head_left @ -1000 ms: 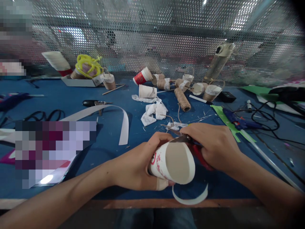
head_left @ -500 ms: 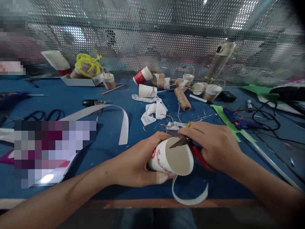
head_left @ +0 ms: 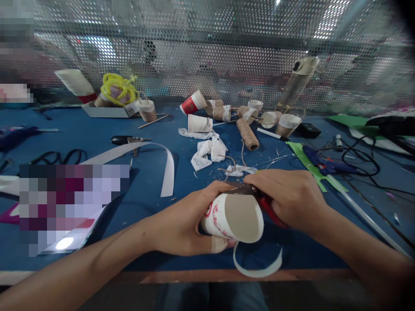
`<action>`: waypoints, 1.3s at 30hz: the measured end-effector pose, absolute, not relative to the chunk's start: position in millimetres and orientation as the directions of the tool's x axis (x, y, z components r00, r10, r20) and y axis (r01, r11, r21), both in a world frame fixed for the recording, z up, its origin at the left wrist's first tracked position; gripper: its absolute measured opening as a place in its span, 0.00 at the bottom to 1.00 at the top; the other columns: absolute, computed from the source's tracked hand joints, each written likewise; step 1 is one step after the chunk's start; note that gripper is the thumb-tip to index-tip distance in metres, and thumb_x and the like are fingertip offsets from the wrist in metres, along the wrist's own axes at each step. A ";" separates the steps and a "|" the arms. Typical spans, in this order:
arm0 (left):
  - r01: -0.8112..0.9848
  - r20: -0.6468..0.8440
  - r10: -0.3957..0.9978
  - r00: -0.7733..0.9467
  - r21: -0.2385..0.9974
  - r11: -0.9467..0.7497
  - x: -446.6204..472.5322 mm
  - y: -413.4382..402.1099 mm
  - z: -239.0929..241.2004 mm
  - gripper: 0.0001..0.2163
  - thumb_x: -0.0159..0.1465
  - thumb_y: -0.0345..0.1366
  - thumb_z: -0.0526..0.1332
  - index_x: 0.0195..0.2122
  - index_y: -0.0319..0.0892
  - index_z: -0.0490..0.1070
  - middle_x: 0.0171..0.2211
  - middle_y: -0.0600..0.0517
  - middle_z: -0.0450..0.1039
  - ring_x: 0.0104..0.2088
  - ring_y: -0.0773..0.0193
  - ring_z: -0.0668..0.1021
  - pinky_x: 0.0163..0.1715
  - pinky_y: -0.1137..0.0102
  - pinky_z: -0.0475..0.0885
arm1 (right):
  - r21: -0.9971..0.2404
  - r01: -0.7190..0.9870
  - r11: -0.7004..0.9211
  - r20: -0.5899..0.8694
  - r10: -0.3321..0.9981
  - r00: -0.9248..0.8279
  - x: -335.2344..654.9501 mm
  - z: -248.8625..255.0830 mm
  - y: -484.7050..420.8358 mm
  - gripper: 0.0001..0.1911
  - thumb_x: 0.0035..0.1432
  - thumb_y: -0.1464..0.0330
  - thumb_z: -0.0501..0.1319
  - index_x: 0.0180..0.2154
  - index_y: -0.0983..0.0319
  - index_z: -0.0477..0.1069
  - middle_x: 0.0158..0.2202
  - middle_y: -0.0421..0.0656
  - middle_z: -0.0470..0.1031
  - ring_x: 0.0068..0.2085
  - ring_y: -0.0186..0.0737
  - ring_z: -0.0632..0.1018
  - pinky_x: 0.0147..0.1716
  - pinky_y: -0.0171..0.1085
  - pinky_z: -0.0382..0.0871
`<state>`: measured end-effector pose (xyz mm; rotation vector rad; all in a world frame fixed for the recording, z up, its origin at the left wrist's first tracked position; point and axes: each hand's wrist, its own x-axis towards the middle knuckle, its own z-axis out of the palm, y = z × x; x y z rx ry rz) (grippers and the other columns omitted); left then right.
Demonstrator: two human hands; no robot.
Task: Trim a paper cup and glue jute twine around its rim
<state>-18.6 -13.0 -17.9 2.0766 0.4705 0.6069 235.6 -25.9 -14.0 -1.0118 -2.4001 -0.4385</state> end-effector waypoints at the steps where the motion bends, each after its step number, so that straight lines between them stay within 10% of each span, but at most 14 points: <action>1: 0.105 0.229 0.542 0.808 0.850 -0.516 -18.7 -13.3 -17.8 0.32 0.58 0.36 0.72 0.61 0.47 0.60 0.55 0.45 0.73 0.54 0.49 0.78 0.50 0.60 0.77 | 0.079 0.731 0.677 0.561 0.576 -0.594 235.3 -13.8 -26.0 0.16 0.63 0.79 0.51 0.37 0.61 0.77 0.31 0.42 0.83 0.28 0.36 0.80 0.26 0.35 0.62; 19: -0.072 0.021 0.727 0.687 0.997 0.039 -15.9 -11.3 -17.2 0.20 0.67 0.44 0.66 0.59 0.52 0.68 0.53 0.51 0.77 0.51 0.57 0.79 0.49 0.66 0.76 | -0.157 0.774 0.614 0.636 0.662 -0.396 231.4 -19.0 -22.9 0.03 0.63 0.72 0.62 0.35 0.61 0.74 0.26 0.38 0.78 0.24 0.33 0.76 0.26 0.33 0.63; 30: -0.127 0.094 0.812 0.577 0.992 -0.025 -11.8 -8.5 -21.1 0.25 0.54 0.26 0.75 0.50 0.44 0.67 0.40 0.55 0.78 0.39 0.65 0.81 0.40 0.73 0.79 | -0.091 0.798 0.595 0.611 0.667 -0.427 231.6 -21.5 -22.7 0.05 0.60 0.74 0.62 0.38 0.61 0.75 0.26 0.38 0.77 0.24 0.35 0.76 0.26 0.35 0.62; 39: 0.018 0.110 0.781 0.614 0.988 -0.154 -18.5 -16.2 -18.3 0.28 0.62 0.36 0.71 0.61 0.53 0.62 0.46 0.54 0.73 0.42 0.66 0.77 0.44 0.73 0.77 | -0.091 0.800 0.593 0.554 0.698 -0.454 235.7 -22.4 -21.7 0.13 0.59 0.78 0.56 0.41 0.61 0.75 0.30 0.41 0.81 0.29 0.40 0.79 0.28 0.36 0.64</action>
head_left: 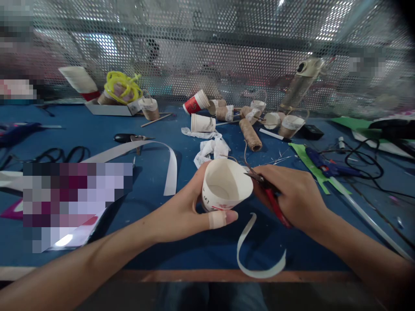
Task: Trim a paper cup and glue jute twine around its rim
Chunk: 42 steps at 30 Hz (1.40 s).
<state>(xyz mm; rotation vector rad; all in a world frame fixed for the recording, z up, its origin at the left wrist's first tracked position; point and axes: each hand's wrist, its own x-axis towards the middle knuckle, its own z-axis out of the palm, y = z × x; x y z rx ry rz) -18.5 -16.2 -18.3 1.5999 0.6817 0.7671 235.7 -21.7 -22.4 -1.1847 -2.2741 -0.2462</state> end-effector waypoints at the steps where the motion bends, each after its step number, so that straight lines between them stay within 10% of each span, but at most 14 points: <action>1: 0.022 0.114 0.774 0.622 0.986 -0.163 -18.9 -16.9 -18.0 0.27 0.63 0.37 0.70 0.61 0.53 0.63 0.47 0.54 0.73 0.44 0.64 0.77 0.45 0.72 0.77 | -0.097 0.798 0.595 0.553 0.699 -0.453 235.3 -21.9 -21.9 0.11 0.60 0.77 0.57 0.41 0.61 0.75 0.31 0.42 0.81 0.29 0.40 0.80 0.28 0.36 0.64; 22: 0.387 0.619 0.659 0.428 0.533 -0.752 -17.6 -13.1 -32.6 0.33 0.58 0.30 0.71 0.61 0.50 0.58 0.56 0.46 0.73 0.54 0.49 0.78 0.51 0.60 0.76 | -0.096 0.805 0.585 0.512 0.723 -0.465 225.7 -19.7 -28.7 0.14 0.58 0.73 0.62 0.47 0.59 0.74 0.39 0.43 0.84 0.39 0.44 0.84 0.33 0.37 0.70; 42: 0.330 0.586 0.592 0.553 0.499 -0.801 -16.4 -13.3 -38.4 0.32 0.60 0.28 0.68 0.62 0.49 0.56 0.56 0.42 0.73 0.55 0.46 0.78 0.52 0.53 0.76 | -0.026 0.834 0.551 0.511 0.725 -0.462 229.3 -24.0 -29.1 0.17 0.61 0.76 0.57 0.50 0.60 0.74 0.44 0.45 0.85 0.42 0.49 0.85 0.32 0.39 0.71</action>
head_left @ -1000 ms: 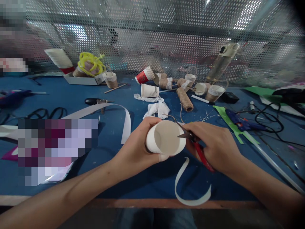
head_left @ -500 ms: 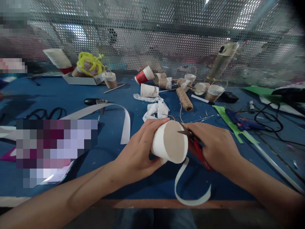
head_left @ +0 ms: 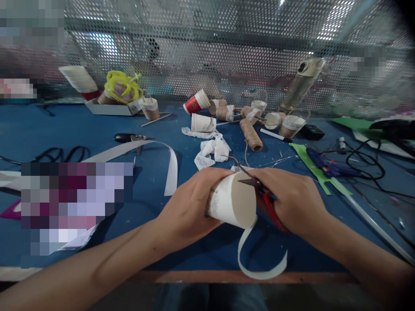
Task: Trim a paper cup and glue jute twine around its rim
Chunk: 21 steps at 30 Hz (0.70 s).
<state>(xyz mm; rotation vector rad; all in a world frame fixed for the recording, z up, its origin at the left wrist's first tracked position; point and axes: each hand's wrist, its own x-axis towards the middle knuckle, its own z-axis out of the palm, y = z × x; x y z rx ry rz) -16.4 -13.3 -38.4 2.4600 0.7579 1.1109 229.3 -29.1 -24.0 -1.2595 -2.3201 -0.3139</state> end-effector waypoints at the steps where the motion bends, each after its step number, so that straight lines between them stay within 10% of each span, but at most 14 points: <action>1: 0.326 0.585 0.593 0.554 0.502 -0.801 -16.7 -13.3 -39.2 0.32 0.60 0.29 0.68 0.62 0.49 0.55 0.56 0.42 0.73 0.55 0.46 0.78 0.51 0.54 0.76 | -0.016 0.835 0.550 0.516 0.720 -0.464 229.6 -24.2 -29.1 0.16 0.62 0.76 0.57 0.49 0.60 0.75 0.43 0.45 0.85 0.41 0.48 0.85 0.31 0.39 0.71; 21: 0.236 0.545 0.595 0.590 0.588 -0.773 -17.7 -13.5 -42.0 0.38 0.55 0.31 0.72 0.63 0.50 0.54 0.59 0.42 0.72 0.56 0.44 0.78 0.53 0.53 0.76 | 0.062 0.803 0.593 0.606 0.616 -0.503 228.7 -15.7 -29.3 0.15 0.62 0.77 0.53 0.44 0.63 0.76 0.38 0.48 0.86 0.35 0.45 0.85 0.30 0.37 0.72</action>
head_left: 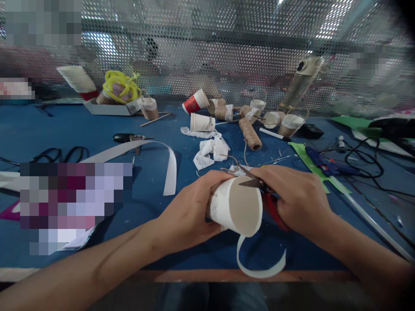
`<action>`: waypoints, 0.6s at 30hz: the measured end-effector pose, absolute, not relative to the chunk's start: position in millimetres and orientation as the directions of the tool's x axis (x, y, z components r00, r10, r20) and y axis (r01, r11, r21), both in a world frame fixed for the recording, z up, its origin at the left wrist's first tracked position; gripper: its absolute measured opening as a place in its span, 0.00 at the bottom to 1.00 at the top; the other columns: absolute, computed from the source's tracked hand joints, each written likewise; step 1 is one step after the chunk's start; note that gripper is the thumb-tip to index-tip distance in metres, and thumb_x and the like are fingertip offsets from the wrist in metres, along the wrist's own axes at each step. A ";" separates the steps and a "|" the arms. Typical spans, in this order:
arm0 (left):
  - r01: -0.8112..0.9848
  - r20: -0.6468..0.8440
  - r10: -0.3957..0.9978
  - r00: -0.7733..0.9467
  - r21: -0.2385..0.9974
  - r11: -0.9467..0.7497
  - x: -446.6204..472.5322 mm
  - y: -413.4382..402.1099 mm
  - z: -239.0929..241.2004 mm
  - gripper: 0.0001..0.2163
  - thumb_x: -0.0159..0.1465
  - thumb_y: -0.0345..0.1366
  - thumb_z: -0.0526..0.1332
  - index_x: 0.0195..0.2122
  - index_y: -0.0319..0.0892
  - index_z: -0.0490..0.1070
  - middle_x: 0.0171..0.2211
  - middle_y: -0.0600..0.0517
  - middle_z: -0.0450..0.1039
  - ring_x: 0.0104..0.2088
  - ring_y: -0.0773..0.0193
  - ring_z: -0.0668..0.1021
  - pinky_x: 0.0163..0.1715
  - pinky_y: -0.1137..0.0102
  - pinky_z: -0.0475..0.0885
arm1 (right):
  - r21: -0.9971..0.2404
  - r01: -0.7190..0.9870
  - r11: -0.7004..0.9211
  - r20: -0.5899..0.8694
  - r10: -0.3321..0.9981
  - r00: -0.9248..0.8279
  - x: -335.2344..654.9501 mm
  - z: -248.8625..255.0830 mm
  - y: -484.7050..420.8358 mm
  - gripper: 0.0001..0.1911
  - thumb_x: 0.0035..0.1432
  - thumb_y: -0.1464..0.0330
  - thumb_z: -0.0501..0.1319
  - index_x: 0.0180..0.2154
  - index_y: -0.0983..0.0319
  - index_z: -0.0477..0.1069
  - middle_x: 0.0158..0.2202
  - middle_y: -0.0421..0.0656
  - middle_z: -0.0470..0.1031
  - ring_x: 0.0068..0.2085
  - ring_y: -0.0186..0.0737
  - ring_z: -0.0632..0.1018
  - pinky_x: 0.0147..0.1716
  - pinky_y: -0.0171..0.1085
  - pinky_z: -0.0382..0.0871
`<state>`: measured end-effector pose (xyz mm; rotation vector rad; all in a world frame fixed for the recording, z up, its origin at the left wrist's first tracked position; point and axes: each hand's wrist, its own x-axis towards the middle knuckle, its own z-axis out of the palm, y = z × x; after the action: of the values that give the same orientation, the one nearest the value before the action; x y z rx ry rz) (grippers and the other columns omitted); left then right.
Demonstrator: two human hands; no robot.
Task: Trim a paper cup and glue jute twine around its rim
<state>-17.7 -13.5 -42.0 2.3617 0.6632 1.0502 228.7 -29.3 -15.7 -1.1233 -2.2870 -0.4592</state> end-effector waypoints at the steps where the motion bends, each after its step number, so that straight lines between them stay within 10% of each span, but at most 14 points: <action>1: 0.234 0.547 0.592 0.592 0.586 -0.776 -17.5 -13.5 -42.2 0.38 0.55 0.31 0.72 0.64 0.51 0.54 0.59 0.42 0.72 0.56 0.44 0.78 0.52 0.53 0.77 | 0.068 0.801 0.595 0.604 0.614 -0.508 228.6 -15.6 -29.1 0.15 0.63 0.77 0.53 0.45 0.63 0.76 0.38 0.48 0.86 0.35 0.45 0.85 0.30 0.37 0.73; 18: 0.197 0.540 0.561 0.628 0.587 -0.785 -17.9 -13.1 -41.9 0.39 0.56 0.32 0.73 0.64 0.51 0.52 0.60 0.42 0.70 0.57 0.45 0.77 0.55 0.55 0.74 | 0.077 0.796 0.600 0.613 0.601 -0.512 229.5 -15.0 -29.4 0.17 0.61 0.81 0.52 0.41 0.65 0.78 0.36 0.48 0.86 0.33 0.48 0.86 0.26 0.38 0.70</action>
<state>-17.9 -13.1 -41.9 2.3710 0.5953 1.0163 229.5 -29.4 -15.0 -1.1030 -2.2885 -0.4774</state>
